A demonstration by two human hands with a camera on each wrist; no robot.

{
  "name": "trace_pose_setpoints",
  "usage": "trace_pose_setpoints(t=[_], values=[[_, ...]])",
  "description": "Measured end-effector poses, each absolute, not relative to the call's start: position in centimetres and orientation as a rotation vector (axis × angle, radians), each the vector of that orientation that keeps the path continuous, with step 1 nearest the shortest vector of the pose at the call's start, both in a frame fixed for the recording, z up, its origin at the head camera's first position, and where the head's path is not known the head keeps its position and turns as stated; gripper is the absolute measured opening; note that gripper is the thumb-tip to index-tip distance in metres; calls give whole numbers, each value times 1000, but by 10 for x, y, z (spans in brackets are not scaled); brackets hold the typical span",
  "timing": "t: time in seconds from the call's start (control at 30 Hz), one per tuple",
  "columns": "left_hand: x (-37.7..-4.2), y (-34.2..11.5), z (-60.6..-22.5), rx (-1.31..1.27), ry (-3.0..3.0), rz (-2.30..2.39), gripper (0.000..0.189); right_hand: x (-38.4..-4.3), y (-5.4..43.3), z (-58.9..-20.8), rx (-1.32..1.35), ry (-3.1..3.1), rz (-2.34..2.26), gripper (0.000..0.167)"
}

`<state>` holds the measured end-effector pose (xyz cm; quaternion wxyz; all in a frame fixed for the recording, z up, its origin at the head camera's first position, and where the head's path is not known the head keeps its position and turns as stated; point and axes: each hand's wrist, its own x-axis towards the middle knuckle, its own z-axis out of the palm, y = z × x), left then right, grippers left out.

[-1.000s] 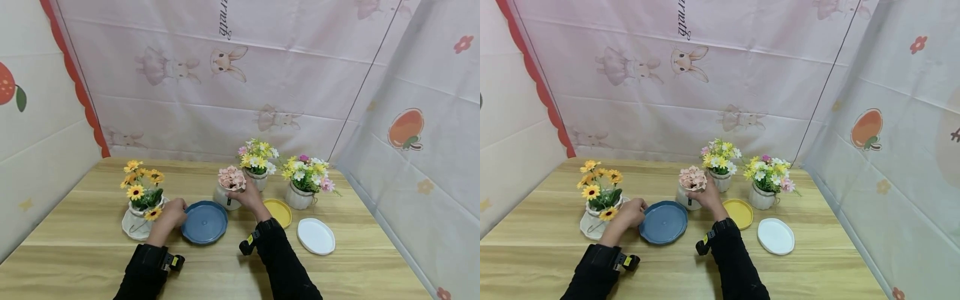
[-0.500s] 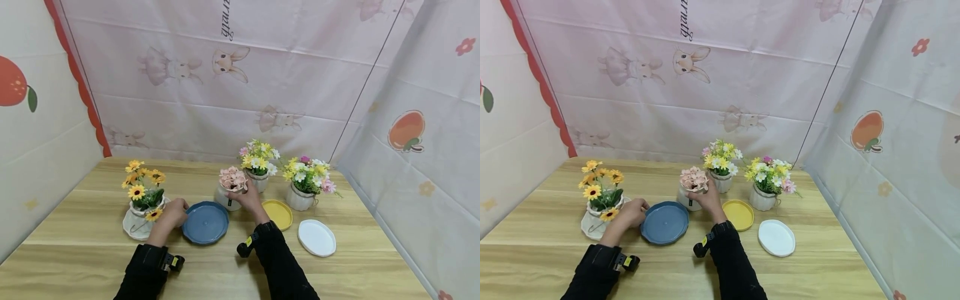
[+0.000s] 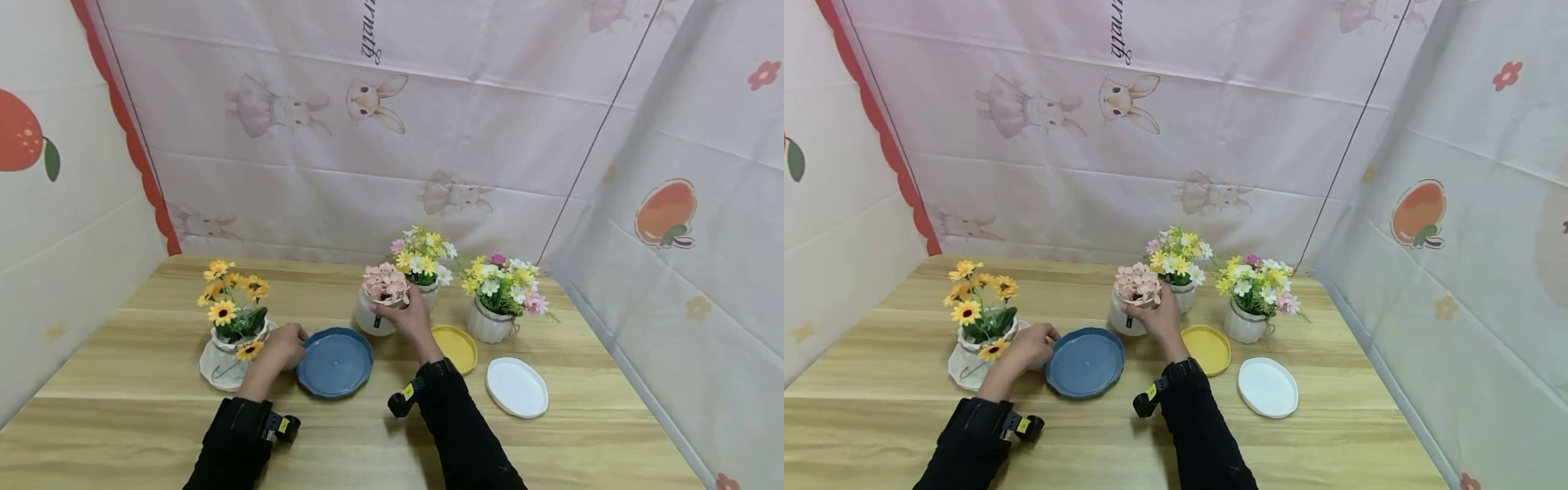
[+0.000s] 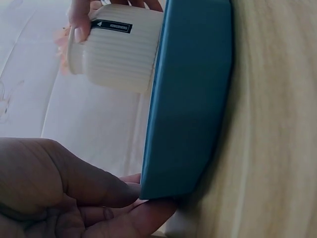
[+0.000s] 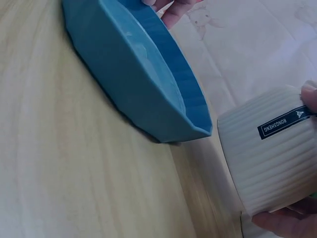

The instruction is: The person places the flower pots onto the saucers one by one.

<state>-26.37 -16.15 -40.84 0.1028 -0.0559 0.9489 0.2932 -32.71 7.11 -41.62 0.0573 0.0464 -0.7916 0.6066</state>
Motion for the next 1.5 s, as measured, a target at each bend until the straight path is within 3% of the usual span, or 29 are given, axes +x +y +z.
trace_pose_setpoints(t=[0.47,1.5], values=[[-261,-160,-409,-196,2783,929,28,-307,63,-411,268,-2401,1789,87],[-266,-165,-414,-136,2803,935,28,-270,37,-411,451,-2494,1852,77]])
